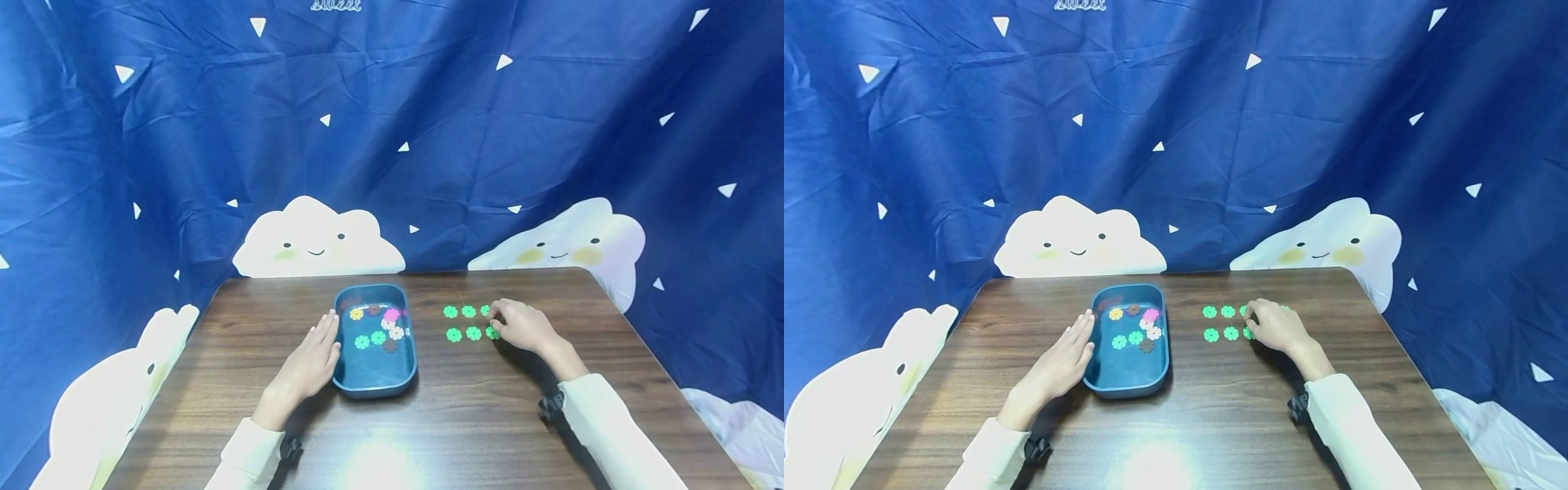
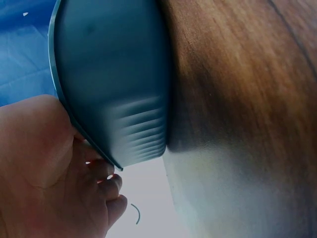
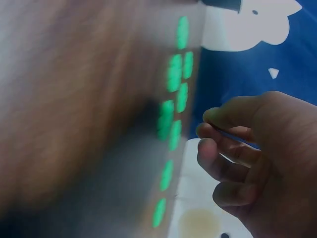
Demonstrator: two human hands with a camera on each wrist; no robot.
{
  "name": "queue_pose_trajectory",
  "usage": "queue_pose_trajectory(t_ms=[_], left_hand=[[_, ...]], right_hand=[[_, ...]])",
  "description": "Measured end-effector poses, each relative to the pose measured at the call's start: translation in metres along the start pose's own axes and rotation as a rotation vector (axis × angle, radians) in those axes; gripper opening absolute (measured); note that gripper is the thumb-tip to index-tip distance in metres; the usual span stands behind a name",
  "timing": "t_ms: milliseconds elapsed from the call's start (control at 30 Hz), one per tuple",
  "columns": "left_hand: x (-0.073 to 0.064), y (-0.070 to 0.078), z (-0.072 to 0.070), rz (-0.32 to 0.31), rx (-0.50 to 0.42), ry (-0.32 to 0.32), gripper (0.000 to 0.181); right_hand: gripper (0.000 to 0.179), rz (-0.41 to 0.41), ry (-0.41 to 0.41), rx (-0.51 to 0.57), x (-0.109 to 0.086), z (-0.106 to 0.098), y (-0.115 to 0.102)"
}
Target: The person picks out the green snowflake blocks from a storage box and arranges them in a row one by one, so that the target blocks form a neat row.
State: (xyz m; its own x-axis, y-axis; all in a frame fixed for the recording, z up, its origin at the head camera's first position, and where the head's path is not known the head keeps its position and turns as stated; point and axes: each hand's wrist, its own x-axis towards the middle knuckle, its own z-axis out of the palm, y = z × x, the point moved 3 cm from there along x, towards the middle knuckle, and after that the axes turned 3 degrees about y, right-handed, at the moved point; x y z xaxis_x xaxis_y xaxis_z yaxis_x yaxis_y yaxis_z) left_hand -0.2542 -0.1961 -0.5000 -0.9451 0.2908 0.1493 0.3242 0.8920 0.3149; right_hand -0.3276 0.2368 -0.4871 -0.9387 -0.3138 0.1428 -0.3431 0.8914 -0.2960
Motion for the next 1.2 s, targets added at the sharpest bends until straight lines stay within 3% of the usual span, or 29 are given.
queue_pose_trajectory(t_ms=[167, 500, 833, 1033, 1200], left_hand=[[0.000, 0.000, 0.000, 0.006, -0.004, -0.001, 0.061], [0.000, 0.000, -0.002, 0.011, -0.005, 0.001, 0.061], [0.001, 0.000, -0.001, 0.006, -0.005, 0.008, 0.061], [0.001, 0.001, -0.002, 0.001, -0.005, -0.002, 0.061], [0.000, 0.000, -0.001, -0.001, -0.009, -0.004, 0.060]], right_hand=[[0.004, -0.034, -0.002, -0.012, 0.014, -0.012, -0.025], [0.006, -0.202, 0.021, -0.031, 0.049, -0.018, -0.105], [0.006, -0.298, -0.080, -0.019, 0.077, -0.011, -0.172], [0.007, -0.348, -0.121, -0.072, 0.090, 0.003, -0.198], [0.008, -0.382, -0.157, -0.051, 0.099, 0.014, -0.217]])
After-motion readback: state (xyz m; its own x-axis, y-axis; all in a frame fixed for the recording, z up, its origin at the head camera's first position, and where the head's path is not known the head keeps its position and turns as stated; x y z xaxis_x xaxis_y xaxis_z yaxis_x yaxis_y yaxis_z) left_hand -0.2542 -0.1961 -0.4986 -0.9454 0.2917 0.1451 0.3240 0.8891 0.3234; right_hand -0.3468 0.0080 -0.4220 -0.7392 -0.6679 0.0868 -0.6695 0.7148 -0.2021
